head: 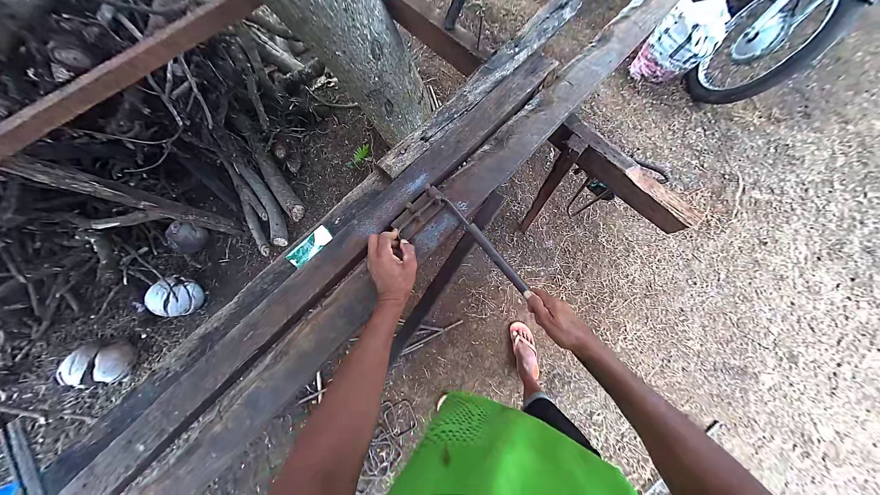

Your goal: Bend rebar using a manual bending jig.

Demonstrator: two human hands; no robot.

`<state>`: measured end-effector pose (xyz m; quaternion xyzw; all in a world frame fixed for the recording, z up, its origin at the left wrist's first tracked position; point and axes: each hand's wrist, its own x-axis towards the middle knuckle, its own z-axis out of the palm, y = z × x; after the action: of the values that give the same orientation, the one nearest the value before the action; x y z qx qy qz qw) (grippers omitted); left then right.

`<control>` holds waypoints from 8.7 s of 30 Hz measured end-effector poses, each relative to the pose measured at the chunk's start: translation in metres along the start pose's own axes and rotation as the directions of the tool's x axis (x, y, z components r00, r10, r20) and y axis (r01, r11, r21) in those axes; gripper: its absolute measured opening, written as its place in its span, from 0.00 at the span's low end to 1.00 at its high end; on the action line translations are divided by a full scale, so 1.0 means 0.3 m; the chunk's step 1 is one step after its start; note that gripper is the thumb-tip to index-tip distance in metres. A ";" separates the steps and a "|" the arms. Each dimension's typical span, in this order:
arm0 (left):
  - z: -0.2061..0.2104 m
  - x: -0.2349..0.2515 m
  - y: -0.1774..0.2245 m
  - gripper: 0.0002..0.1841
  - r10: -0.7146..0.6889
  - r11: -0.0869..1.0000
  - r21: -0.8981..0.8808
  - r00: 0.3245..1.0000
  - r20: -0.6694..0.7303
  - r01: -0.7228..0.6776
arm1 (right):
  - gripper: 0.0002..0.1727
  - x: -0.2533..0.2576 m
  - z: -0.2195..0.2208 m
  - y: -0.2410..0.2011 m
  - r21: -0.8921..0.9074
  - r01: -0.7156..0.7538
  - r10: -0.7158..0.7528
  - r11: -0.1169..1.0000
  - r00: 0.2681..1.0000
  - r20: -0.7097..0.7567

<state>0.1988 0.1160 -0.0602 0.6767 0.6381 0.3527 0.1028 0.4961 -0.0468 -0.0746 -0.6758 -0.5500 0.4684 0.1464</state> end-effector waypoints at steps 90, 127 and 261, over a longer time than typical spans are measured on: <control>0.031 0.017 0.008 0.19 -0.061 0.996 0.070 0.998 -0.017 0.062 | 0.29 0.133 0.134 -0.219 0.302 -0.080 0.101 0.950 0.994 -0.053; -0.008 0.017 -0.003 0.19 0.033 0.999 -0.012 0.998 0.049 -0.033 | 0.38 -0.236 0.100 -0.082 -0.317 -0.417 0.276 0.852 0.872 -0.405; 0.073 -0.034 0.177 0.16 -0.331 0.912 0.166 0.912 -0.240 0.375 | 0.33 1.010 -0.983 -0.272 -0.603 0.664 -0.626 0.443 0.710 0.322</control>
<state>0.2546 0.1046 -0.0484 0.5161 0.7909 0.3278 0.0267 0.6676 0.3423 -0.0064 -0.4064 -0.8991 0.1578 0.0403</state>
